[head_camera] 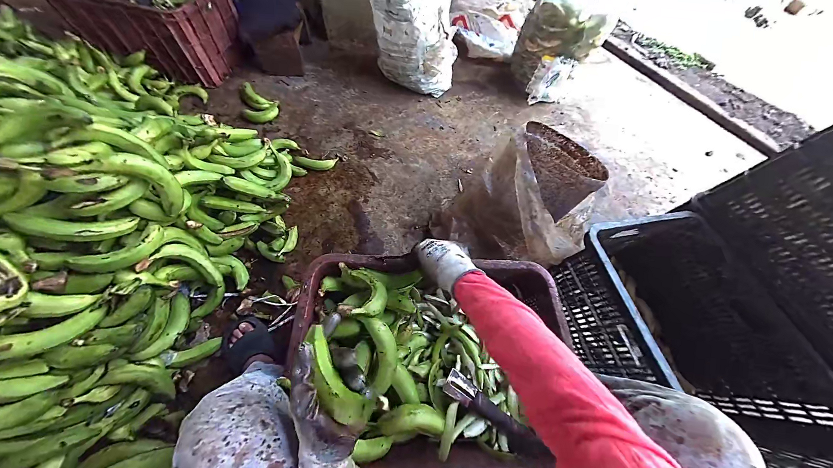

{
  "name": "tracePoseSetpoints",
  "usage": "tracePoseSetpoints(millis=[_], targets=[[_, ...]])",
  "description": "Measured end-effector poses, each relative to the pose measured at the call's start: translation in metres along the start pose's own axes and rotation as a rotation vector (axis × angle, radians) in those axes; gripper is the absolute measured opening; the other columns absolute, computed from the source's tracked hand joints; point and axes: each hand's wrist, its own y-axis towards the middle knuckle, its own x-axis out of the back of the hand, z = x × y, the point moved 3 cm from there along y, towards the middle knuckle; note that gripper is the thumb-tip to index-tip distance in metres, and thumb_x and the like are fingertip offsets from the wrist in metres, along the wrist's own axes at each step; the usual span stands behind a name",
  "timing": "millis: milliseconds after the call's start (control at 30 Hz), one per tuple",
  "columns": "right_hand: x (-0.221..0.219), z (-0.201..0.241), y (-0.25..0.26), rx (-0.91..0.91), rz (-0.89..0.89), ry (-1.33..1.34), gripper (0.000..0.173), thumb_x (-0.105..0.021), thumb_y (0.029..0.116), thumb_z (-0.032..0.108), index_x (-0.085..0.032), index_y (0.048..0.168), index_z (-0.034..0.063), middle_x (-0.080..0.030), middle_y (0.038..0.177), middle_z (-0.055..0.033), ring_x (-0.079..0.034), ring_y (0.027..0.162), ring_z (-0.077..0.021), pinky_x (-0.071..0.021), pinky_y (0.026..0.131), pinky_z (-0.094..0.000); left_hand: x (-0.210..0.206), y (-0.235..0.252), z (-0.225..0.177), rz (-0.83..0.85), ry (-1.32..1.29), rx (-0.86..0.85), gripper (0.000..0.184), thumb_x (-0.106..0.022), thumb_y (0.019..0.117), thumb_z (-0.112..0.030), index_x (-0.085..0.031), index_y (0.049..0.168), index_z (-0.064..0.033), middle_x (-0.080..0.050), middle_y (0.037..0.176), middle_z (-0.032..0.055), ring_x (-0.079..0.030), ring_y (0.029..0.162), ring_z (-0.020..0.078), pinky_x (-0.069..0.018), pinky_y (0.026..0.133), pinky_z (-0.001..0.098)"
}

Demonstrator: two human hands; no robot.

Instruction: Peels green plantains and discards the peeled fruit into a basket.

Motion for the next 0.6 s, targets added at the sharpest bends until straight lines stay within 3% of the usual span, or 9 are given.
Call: tracePoseSetpoints(millis=[133,200,300,333,400,433,500,600], targets=[[0.017,0.001,-0.044,-0.015,-0.015,0.058,0.028,-0.062,0.1013,0.018,-0.067,0.123,0.0014,-0.068,0.127,-0.0218,-0.065,0.121,-0.0403,-0.0514,0.1,-0.062,-0.014,0.0,-0.001,-0.17,0.116,-0.086,0.034,-0.028,0.1108,-0.034,-0.06,0.114,-0.0222,-0.07,0.077,-0.0034,-0.066,0.056,0.0069,-0.0563,0.047,0.0246],[0.024,-0.015,-0.08,0.006,-0.109,0.16,0.031,-0.057,0.1045,0.022,-0.065,0.127,0.0028,-0.068,0.126,-0.0208,-0.065,0.12,-0.0386,-0.0517,0.101,-0.0594,-0.017,0.001,0.013,-0.176,0.069,-0.007,0.038,-0.025,0.1115,-0.037,-0.058,0.122,-0.0206,-0.07,0.079,0.0014,-0.067,0.057,0.0109,-0.0572,0.045,0.0276],[0.017,-0.053,-0.134,0.077,-0.206,0.296,0.037,-0.049,0.1075,0.036,-0.063,0.129,0.0087,-0.068,0.123,-0.0163,-0.066,0.118,-0.0313,-0.0518,0.102,-0.0524,-0.02,0.003,0.046,-0.104,-0.148,0.21,0.049,-0.023,0.1098,-0.046,-0.061,0.12,-0.0168,-0.07,0.078,0.0054,-0.067,0.054,0.0156,-0.0567,0.043,0.031],[0.007,-0.062,-0.156,0.132,-0.248,0.373,0.037,-0.052,0.1066,0.034,-0.065,0.128,0.0071,-0.068,0.122,-0.0168,-0.066,0.117,-0.0301,-0.0516,0.103,-0.0496,-0.02,0.003,0.06,-0.028,-0.25,0.251,0.049,-0.025,0.1097,-0.045,-0.059,0.124,-0.0142,-0.07,0.084,0.008,-0.071,0.062,0.0186,-0.0604,0.05,0.0326],[-0.025,-0.078,-0.194,0.249,-0.441,0.546,0.031,-0.065,0.0963,0.023,-0.072,0.12,0.0045,-0.072,0.11,-0.0173,-0.07,0.104,-0.0296,-0.056,0.096,-0.0475,-0.019,0.002,0.091,0.093,-0.38,0.285,0.043,-0.032,0.1094,-0.036,-0.059,0.13,-0.0084,-0.072,0.104,0.014,-0.075,0.085,0.0246,-0.0647,0.067,0.0376],[-0.04,-0.081,-0.207,0.257,-0.467,0.583,0.033,-0.068,0.0907,0.018,-0.074,0.122,0.0057,-0.073,0.11,-0.0185,-0.07,0.105,-0.0324,-0.0554,0.097,-0.0502,-0.022,0.001,0.105,0.101,-0.371,0.308,0.043,-0.031,0.1096,-0.034,-0.059,0.13,-0.0086,-0.072,0.109,0.0129,-0.074,0.087,0.022,-0.0644,0.068,0.035],[-0.064,-0.081,-0.223,0.173,-0.365,0.533,0.038,-0.069,0.0874,0.016,-0.075,0.124,0.0112,-0.071,0.116,-0.0224,-0.066,0.114,-0.0402,-0.0501,0.103,-0.0574,-0.035,-0.001,0.131,0.039,-0.32,0.362,0.044,-0.025,0.1097,-0.036,-0.059,0.123,-0.0109,-0.073,0.103,0.0083,-0.072,0.07,0.0125,-0.0595,0.053,0.0251],[-0.081,-0.072,-0.217,0.065,-0.055,0.363,0.037,-0.061,0.0979,0.031,-0.071,0.125,0.0095,-0.068,0.123,-0.0252,-0.062,0.123,-0.0427,-0.0442,0.108,-0.0597,-0.056,0.002,0.161,-0.068,-0.261,0.428,0.048,-0.019,0.1104,-0.04,-0.058,0.106,-0.0124,-0.068,0.081,0.0031,-0.061,0.05,0.007,-0.0514,0.042,0.0201]])
